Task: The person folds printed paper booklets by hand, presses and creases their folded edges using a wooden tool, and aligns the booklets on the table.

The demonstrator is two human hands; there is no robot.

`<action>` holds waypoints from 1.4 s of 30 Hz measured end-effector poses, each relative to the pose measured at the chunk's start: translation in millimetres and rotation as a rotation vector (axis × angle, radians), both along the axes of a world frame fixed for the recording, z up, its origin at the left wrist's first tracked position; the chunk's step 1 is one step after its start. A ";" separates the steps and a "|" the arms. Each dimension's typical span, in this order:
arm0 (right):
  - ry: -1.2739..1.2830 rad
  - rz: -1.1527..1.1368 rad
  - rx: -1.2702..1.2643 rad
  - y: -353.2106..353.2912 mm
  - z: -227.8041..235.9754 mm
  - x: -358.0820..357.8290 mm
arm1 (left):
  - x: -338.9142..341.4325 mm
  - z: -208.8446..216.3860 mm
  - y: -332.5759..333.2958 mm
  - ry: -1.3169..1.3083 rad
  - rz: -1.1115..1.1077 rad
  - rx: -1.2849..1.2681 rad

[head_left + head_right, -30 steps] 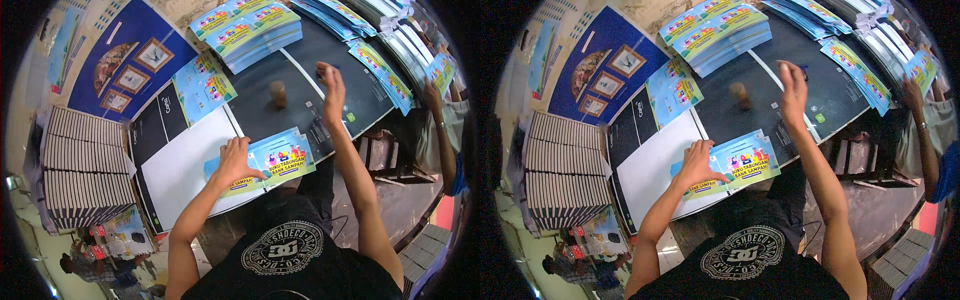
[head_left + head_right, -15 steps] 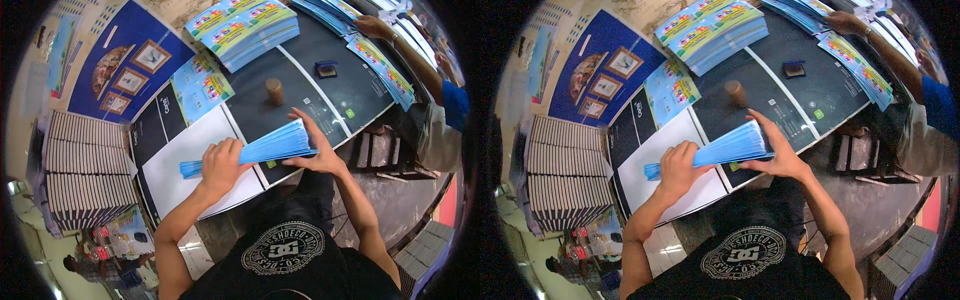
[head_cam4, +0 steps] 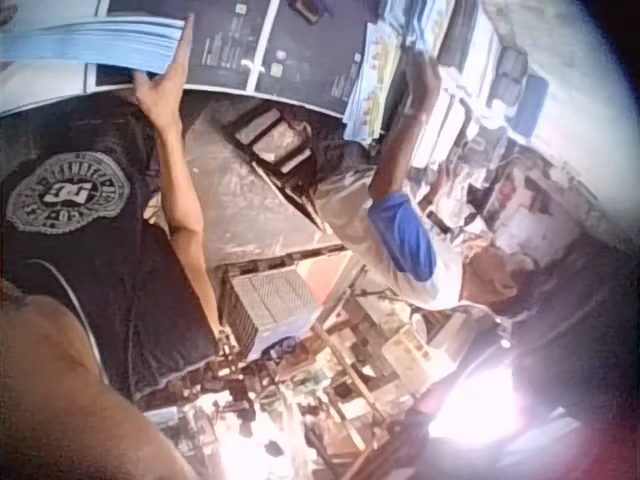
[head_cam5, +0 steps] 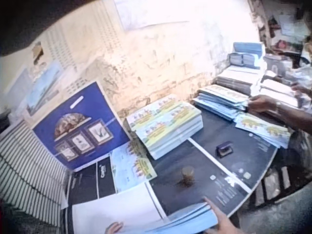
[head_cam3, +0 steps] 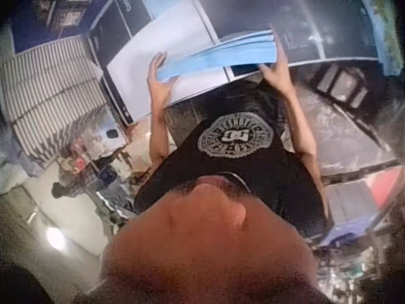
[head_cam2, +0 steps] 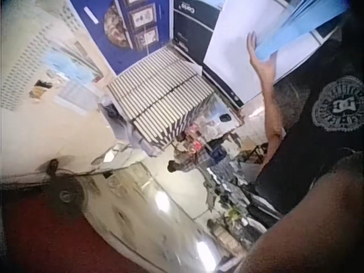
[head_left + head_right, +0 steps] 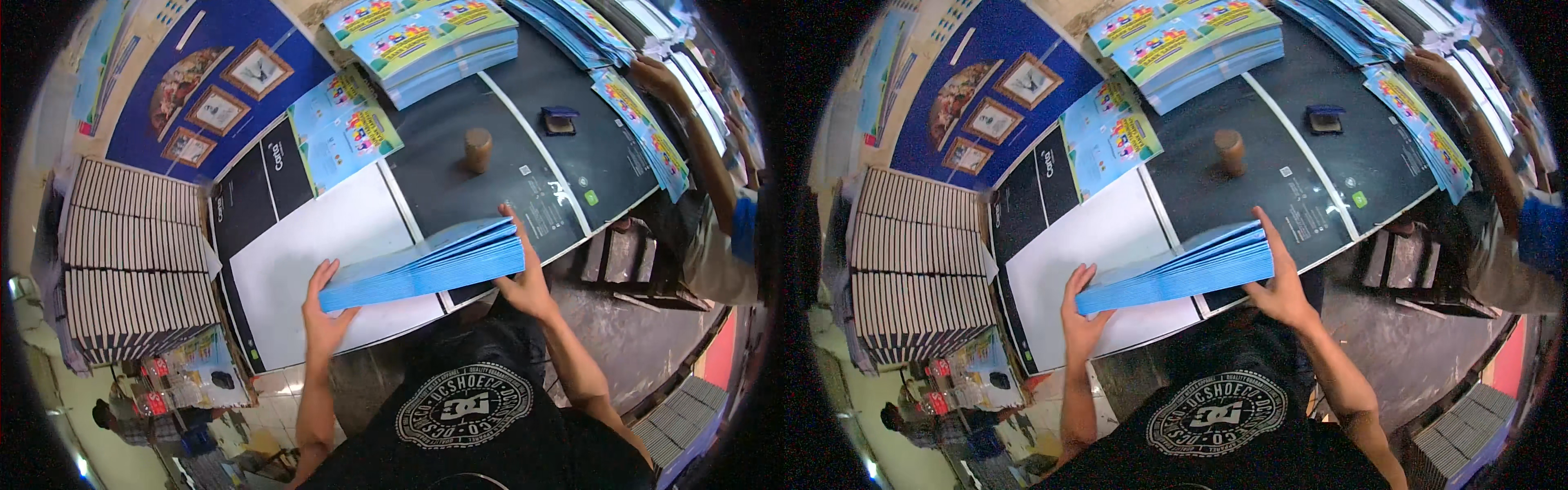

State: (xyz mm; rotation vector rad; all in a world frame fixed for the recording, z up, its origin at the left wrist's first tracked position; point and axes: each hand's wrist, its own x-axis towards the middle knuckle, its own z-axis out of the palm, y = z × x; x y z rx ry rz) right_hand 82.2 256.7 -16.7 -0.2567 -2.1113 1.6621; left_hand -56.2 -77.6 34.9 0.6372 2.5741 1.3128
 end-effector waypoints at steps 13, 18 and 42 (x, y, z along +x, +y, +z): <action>-0.180 0.071 0.107 -6.2 19.2 -15.4 | 17.3 19.8 -3.1 -0.100 0.265 0.137; -0.159 0.040 0.104 -3.4 8.5 -17.3 | 8.1 63.1 10.2 0.455 0.003 -0.565; -0.041 -0.007 0.375 -16.7 -36.2 -13.1 | 9.9 26.4 65.4 0.429 -0.293 -0.552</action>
